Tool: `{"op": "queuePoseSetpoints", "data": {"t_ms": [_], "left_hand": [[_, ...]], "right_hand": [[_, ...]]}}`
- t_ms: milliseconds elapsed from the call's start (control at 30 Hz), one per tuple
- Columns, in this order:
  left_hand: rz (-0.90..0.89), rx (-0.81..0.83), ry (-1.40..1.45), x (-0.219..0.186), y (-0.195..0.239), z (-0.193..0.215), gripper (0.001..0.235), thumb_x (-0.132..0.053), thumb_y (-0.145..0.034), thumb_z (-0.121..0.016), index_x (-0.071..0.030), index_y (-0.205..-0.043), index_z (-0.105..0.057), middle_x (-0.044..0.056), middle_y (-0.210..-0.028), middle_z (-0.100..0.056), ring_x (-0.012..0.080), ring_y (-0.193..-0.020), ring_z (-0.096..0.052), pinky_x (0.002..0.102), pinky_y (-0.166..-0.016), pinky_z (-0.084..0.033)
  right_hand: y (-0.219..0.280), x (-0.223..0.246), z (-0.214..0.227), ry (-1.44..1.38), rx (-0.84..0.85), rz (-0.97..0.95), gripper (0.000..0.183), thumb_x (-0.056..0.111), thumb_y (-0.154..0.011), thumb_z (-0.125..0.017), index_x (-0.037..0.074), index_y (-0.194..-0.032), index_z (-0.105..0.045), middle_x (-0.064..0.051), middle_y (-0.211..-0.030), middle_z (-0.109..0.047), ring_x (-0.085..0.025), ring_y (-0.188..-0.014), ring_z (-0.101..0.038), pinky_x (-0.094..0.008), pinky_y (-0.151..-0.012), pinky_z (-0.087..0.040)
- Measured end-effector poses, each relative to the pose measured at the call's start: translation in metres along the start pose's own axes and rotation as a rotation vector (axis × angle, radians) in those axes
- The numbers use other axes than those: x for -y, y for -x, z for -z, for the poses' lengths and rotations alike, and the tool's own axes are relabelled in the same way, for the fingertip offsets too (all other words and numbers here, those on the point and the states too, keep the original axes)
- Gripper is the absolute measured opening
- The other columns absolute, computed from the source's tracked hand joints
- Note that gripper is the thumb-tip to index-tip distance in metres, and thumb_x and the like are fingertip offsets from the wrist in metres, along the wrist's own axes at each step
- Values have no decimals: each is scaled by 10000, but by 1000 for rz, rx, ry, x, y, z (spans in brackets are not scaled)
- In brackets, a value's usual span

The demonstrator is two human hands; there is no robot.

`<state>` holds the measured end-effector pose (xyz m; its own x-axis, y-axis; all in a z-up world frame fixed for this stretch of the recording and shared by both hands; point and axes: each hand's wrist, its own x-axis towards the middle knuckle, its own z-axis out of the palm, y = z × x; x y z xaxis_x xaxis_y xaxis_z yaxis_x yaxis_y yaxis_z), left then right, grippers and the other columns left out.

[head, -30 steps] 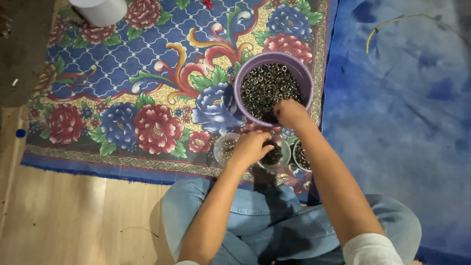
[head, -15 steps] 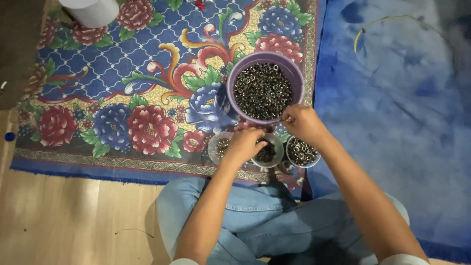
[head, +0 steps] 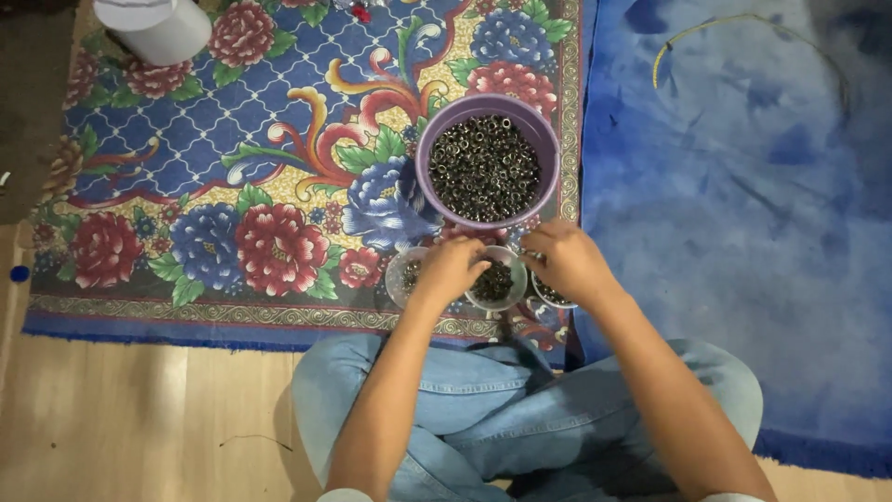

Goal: The person sits on a patterned rug and sorts small metal rings from a large purple bowl into two smaller clear bowls. They pick up rings by hand, separate them, and place them into the respective containers.

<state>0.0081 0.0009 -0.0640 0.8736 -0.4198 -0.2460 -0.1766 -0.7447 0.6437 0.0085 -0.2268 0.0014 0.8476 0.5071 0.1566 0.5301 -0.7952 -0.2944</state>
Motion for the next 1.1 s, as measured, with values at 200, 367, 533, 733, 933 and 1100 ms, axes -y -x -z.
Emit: {"op": "queuePoseSetpoints", "data": {"t_ms": [200,367,533,733,933,1100], "left_hand": [[76,-152,-83,4,-4,0,236,-324,-919,-691,-186,-1102,-747,39,-1000,-760,324,-1034,-711,485,-892,-539],[46,-289,-98,17,-20,-5,182,-342,-904,-708,-225,-1038,-745,-3,-952,-734,281,-1051,-673,444,-890,-534],[-25,-429,-130,19,-49,11,83,-242,-909,-709,-207,-967,-756,13,-925,-704,257,-1098,-603,427,-938,-486],[-105,-419,-316,34,-108,11,129,-200,-909,-673,-254,-946,-783,-5,-943,-681,216,-1051,-527,365,-933,-425],[-12,-240,-407,44,-136,0,286,-157,-936,-565,-297,-898,-812,11,-1013,-737,257,-1124,-579,420,-974,-449],[-34,-145,-511,44,-135,3,114,-223,-861,-725,-299,-850,-810,13,-1013,-724,258,-1120,-577,426,-976,-431]], "right_hand": [[-1,5,-5,-74,121,-16,201,210,-756,-839,100,-897,-748,-57,-772,-695,-275,-790,-702,-395,-742,-580],[-7,6,-5,-90,142,-24,167,221,-800,-800,115,-918,-746,-73,-790,-703,-302,-816,-709,-426,-749,-583],[-13,14,-1,-81,188,-42,130,145,-846,-763,72,-954,-763,-89,-812,-719,-289,-818,-720,-392,-766,-580],[-17,13,-1,-64,172,-26,163,190,-822,-760,108,-962,-769,-102,-842,-731,-325,-854,-730,-431,-763,-594],[-16,8,-4,-88,176,-44,146,185,-850,-745,93,-962,-766,-120,-866,-741,-344,-881,-734,-447,-790,-593],[-22,19,10,-72,148,-19,141,231,-849,-748,129,-945,-764,-95,-802,-720,-335,-853,-721,-448,-769,-586]]}}
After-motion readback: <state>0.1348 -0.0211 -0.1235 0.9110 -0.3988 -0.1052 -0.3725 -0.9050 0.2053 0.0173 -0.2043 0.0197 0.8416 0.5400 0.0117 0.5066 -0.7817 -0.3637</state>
